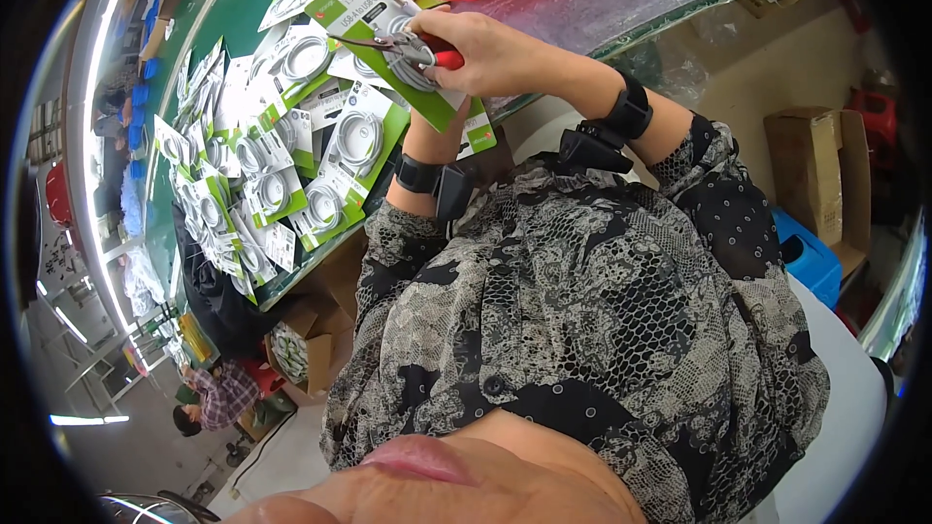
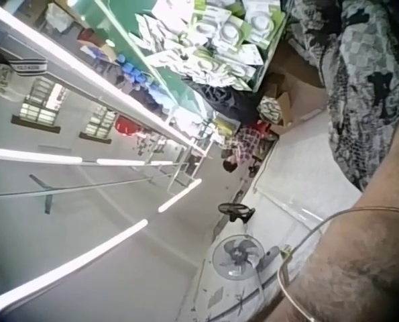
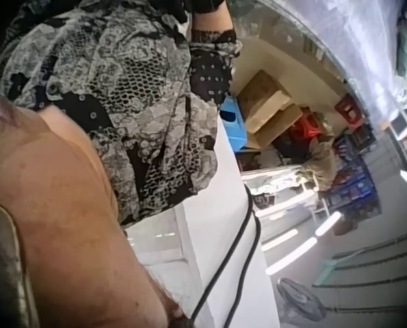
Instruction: The person picks up a cable package, turns it over, and uses shears to cut the plastic ties on the back. They then place the package on a pile and pick up another cable package to repeat the process.
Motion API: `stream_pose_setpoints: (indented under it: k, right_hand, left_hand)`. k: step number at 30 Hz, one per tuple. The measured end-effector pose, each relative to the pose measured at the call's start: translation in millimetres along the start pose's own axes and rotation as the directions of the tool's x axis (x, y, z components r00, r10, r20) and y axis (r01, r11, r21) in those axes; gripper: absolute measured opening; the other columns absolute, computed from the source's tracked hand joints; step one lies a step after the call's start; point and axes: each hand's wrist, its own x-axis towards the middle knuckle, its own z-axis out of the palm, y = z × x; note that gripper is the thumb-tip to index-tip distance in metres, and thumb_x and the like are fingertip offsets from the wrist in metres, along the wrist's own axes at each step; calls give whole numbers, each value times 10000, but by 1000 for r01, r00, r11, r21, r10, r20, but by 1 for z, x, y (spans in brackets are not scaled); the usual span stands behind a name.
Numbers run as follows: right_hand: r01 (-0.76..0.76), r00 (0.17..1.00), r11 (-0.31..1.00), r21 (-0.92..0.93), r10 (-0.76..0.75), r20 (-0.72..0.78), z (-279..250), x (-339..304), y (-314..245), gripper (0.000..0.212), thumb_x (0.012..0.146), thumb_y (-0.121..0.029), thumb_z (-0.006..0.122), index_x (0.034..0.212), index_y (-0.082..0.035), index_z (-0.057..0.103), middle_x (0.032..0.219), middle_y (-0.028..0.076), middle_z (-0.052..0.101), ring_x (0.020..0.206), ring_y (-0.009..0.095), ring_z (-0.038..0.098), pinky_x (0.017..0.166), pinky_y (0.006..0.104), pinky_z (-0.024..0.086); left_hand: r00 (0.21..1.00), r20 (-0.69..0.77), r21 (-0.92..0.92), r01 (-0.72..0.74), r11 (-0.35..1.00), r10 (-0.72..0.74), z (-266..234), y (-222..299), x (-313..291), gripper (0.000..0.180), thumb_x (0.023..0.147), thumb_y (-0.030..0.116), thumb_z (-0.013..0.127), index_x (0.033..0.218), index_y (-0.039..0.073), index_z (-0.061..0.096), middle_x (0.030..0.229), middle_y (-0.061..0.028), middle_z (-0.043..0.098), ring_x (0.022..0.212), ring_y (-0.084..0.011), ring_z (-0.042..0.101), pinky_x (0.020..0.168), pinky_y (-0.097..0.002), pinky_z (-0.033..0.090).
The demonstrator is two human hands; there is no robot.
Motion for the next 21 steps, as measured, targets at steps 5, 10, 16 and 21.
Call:
stream_pose_setpoints:
  k: [5, 10, 16, 21]
  right_hand:
    - [-42, 994, 999, 33, 38, 100, -10, 4, 3, 398, 791, -5, 634, 1164, -15, 494, 954, 138, 603, 864, 228, 583, 805, 330, 476]
    - [-78, 992, 996, -33, 81, 100, 2, 4, -9, 369, 807, -89, 674, 1126, 11, 518, 926, 165, 612, 864, 260, 613, 779, 360, 483]
    - [-21, 995, 992, 124, 9, 98, 5, -2, -10, 378, 808, -100, 698, 1131, -9, 524, 945, 111, 615, 871, 172, 584, 781, 318, 482]
    - [-37, 989, 997, 61, 28, 148, -4, -5, -21, 346, 813, -89, 697, 1103, -14, 523, 911, 87, 596, 854, 136, 562, 763, 292, 473]
  left_hand:
    - [1000, -18, -128, -7, 992, 5, -6, -13, 1, 313, 954, 183, 529, 1233, 54, 474, 1090, -31, 550, 980, -144, 584, 859, -275, 495]
    - [989, -148, -239, -57, 969, 21, -11, -10, -5, 340, 948, 168, 536, 1258, 54, 453, 1103, -33, 539, 982, -138, 575, 861, -278, 494]
    - [985, -67, -45, -161, 986, 157, -12, 16, -10, 336, 949, 161, 528, 1254, 40, 453, 1094, -38, 548, 913, -120, 574, 801, -257, 493]
    - [934, -147, 260, -280, 924, 325, -22, 16, -4, 277, 934, 115, 517, 1192, 15, 508, 1096, -63, 573, 877, -109, 570, 747, -254, 497]
